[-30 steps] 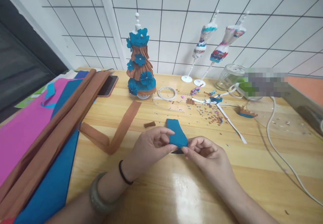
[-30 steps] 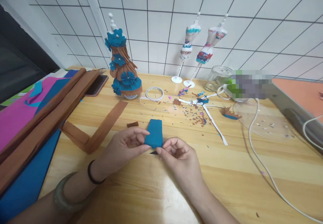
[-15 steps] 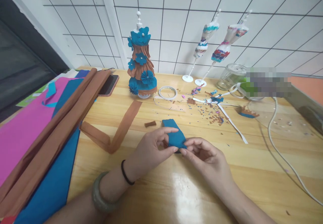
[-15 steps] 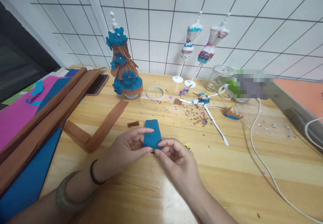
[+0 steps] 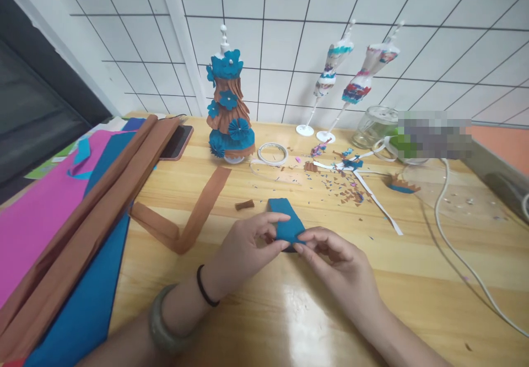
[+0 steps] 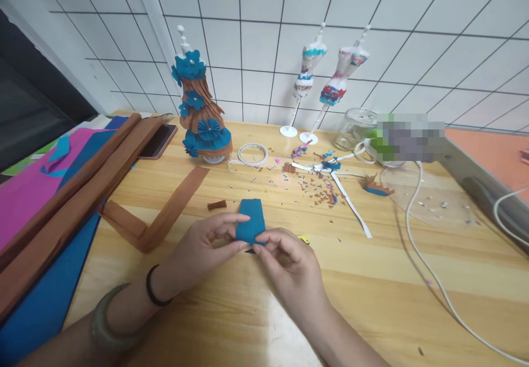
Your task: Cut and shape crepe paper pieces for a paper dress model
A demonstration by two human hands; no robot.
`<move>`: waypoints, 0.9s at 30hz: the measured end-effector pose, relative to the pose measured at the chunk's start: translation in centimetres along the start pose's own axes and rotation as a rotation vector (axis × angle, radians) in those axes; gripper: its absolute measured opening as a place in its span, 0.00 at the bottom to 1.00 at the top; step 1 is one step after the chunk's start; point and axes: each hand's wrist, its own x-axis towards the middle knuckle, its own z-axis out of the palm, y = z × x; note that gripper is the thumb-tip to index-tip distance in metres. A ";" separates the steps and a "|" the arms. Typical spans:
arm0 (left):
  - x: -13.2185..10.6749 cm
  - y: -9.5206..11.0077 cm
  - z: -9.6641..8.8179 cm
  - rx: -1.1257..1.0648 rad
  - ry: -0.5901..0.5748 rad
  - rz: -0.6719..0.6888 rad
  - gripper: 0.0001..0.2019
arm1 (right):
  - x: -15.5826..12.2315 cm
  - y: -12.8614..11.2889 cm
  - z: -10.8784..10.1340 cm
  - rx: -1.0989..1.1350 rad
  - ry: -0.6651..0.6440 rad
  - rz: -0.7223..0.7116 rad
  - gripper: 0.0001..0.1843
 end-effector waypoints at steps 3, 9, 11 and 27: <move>0.0 -0.1 -0.1 0.061 0.036 0.039 0.15 | 0.2 -0.2 -0.2 -0.109 0.001 -0.141 0.09; 0.0 0.4 -0.2 0.073 0.045 0.108 0.06 | 0.3 -0.1 -0.5 -0.173 -0.032 -0.287 0.14; 0.0 0.7 -0.3 0.087 0.057 0.134 0.05 | 0.3 0.0 -0.5 -0.177 -0.042 -0.314 0.16; 0.1 0.9 -0.5 0.230 0.023 0.237 0.04 | 0.4 0.0 -0.7 -0.217 -0.085 -0.252 0.08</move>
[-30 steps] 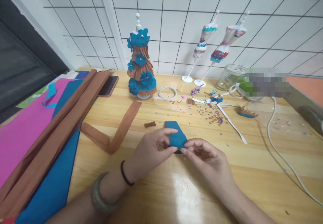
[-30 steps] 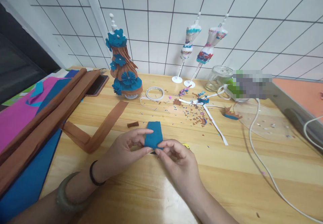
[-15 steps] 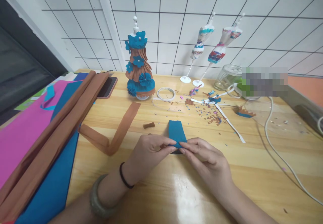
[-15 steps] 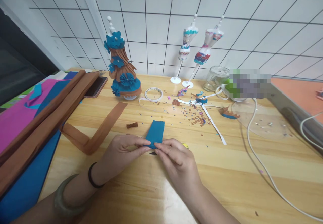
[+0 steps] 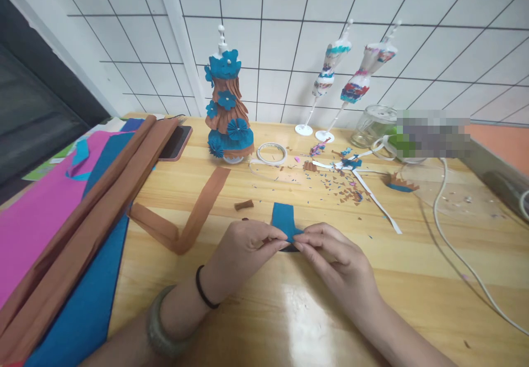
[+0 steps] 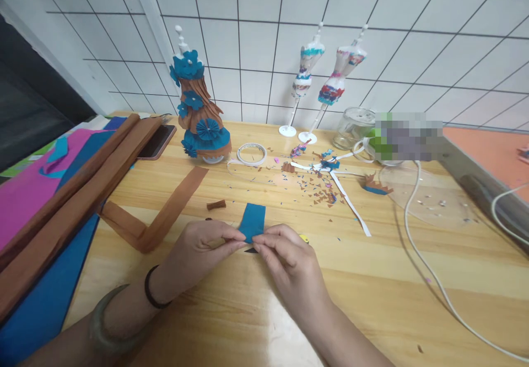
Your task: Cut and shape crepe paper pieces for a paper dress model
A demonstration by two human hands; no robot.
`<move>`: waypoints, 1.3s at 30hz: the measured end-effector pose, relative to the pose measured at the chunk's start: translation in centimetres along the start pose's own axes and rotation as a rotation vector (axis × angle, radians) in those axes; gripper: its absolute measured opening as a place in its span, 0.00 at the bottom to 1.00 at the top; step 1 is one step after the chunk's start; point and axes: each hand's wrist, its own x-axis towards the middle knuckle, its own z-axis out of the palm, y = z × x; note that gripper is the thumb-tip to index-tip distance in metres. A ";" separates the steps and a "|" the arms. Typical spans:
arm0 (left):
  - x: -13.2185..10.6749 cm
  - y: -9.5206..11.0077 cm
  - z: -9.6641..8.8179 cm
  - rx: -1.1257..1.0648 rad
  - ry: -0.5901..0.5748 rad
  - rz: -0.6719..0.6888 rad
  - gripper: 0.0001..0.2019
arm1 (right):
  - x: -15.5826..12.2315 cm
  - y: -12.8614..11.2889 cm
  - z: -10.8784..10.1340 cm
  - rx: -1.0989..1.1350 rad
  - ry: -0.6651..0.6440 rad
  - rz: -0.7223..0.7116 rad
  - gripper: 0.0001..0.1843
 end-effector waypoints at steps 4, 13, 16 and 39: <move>0.0 0.1 -0.1 0.006 0.014 0.012 0.04 | 0.2 -0.1 -0.1 -0.026 0.027 0.024 0.04; 0.0 0.0 0.0 -0.014 0.045 -0.061 0.03 | -0.2 -0.3 0.2 0.151 0.066 0.246 0.03; 0.0 0.0 0.1 -0.022 0.031 -0.072 0.03 | -0.2 -0.4 0.6 0.357 0.104 0.407 0.08; 0.0 -0.5 0.2 -0.365 0.031 -0.234 0.03 | 0.1 0.0 0.4 0.514 0.139 0.509 0.04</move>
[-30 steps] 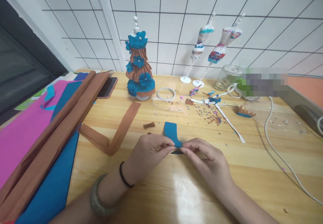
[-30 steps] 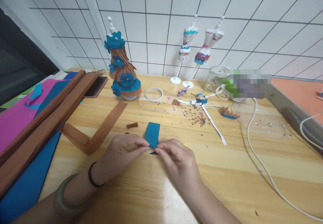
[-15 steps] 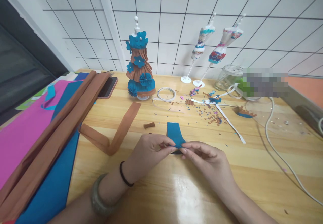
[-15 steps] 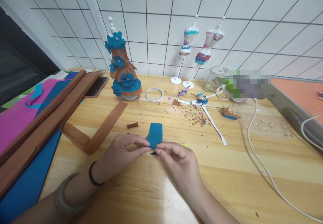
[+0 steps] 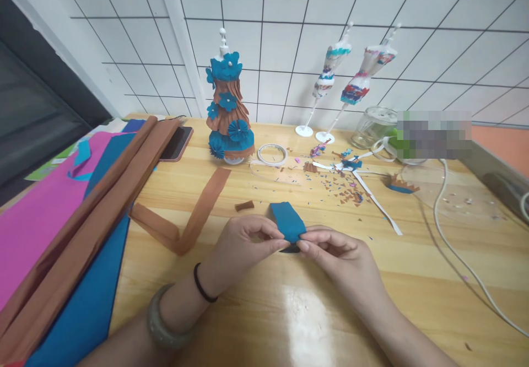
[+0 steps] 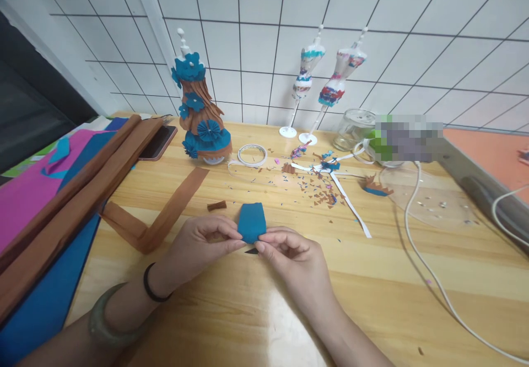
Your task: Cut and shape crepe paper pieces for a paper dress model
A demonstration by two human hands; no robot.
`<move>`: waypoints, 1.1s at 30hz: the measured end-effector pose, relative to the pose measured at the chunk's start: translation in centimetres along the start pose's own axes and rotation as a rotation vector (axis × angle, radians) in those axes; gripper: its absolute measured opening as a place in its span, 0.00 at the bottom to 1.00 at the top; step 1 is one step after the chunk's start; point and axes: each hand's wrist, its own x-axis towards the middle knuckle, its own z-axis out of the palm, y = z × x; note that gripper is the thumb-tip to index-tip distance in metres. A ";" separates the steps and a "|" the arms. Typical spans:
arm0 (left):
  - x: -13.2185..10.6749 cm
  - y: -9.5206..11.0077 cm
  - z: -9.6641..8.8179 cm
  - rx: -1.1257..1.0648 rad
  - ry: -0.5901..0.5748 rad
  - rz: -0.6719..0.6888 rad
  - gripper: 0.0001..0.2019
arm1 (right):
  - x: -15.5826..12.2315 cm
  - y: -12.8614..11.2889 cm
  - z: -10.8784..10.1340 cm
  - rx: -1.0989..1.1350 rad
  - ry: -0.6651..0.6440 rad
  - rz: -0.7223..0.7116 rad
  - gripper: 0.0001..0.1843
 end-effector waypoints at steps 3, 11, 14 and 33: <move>0.0 0.0 0.0 0.025 0.002 -0.025 0.03 | 0.0 0.0 0.0 -0.013 0.006 0.001 0.04; -0.1 0.4 0.1 0.065 -0.007 -0.046 0.03 | -0.2 0.2 -0.1 -0.034 0.015 0.044 0.07; -0.1 0.6 0.0 0.105 0.002 -0.033 0.02 | -0.1 0.1 -0.1 -0.048 0.010 0.042 0.09; -0.3 -0.4 0.3 0.078 -0.049 -0.069 0.21 | -0.5 0.4 0.4 -0.071 -0.020 -0.046 0.10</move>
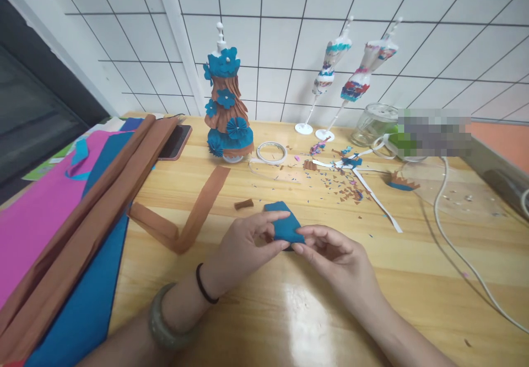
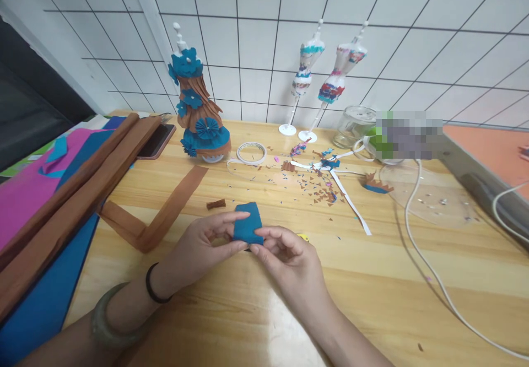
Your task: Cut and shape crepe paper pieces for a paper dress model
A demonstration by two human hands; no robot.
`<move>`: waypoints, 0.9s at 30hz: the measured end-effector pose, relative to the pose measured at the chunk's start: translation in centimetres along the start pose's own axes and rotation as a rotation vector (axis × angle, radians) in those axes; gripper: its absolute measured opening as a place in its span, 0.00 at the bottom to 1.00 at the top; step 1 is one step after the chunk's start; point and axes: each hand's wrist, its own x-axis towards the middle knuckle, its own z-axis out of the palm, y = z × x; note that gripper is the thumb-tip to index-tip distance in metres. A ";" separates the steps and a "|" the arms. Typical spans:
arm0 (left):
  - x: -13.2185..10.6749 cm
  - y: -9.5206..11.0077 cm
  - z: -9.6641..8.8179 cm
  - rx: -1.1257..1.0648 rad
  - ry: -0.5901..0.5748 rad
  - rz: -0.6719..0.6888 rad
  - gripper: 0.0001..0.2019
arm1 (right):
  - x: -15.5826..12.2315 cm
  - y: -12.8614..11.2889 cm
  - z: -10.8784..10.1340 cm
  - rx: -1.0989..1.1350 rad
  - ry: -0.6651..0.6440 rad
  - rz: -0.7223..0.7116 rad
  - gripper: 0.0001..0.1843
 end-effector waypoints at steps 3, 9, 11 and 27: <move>-0.1 0.0 -0.1 0.091 0.003 0.056 0.20 | -0.1 0.0 0.0 -0.001 0.015 -0.006 0.09; -0.2 0.1 -0.1 0.124 -0.010 0.081 0.21 | -0.1 -0.6 0.0 -0.065 0.037 -0.041 0.08; -0.1 0.2 -0.1 0.124 -0.008 0.073 0.22 | 0.0 -0.7 0.0 -0.080 0.038 -0.056 0.08; 0.0 0.3 -0.3 0.145 0.001 0.141 0.07 | 0.4 -0.6 -0.7 -0.335 -0.057 -0.458 0.15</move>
